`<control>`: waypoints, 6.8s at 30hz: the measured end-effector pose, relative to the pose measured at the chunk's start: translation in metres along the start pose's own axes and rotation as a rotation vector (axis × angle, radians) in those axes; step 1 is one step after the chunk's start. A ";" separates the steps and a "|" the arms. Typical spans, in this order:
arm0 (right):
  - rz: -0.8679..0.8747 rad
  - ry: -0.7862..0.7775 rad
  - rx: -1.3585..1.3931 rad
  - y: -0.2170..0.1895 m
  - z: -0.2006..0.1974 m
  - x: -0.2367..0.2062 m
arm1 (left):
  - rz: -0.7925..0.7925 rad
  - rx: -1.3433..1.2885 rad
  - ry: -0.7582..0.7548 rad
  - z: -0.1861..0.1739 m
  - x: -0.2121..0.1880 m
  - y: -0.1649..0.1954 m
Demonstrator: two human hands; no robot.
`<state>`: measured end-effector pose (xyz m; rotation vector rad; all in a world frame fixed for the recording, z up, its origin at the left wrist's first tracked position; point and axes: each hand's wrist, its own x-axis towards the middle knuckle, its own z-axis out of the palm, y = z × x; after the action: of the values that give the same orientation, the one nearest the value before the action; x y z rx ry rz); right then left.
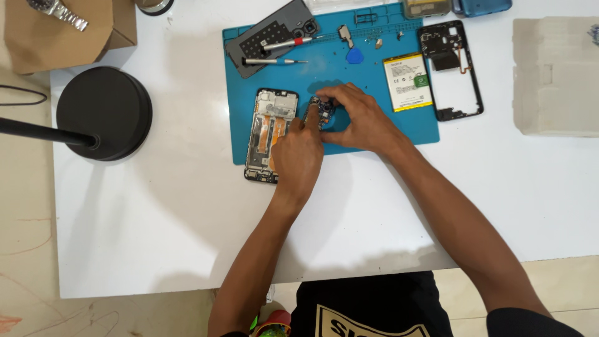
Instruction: The person uses a screwdriver to remove screws from a small circuit board and then uses a plastic pry tool to separate components. The person continues to manipulate the board and its parts on a blue mat.
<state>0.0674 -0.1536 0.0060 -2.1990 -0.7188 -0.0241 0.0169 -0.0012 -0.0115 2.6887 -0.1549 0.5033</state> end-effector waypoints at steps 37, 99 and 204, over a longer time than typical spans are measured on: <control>-0.242 0.125 -0.210 0.015 0.008 -0.018 | -0.028 0.093 -0.101 0.000 -0.013 0.002; -0.233 0.123 -0.204 0.012 0.004 -0.015 | 0.018 0.126 -0.078 -0.004 -0.013 0.003; -0.210 0.123 -0.221 0.010 0.004 -0.016 | 0.022 0.196 -0.082 -0.001 -0.013 0.005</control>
<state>0.0579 -0.1639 -0.0077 -2.2949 -0.9104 -0.3583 0.0037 -0.0051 -0.0133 2.9040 -0.1662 0.4347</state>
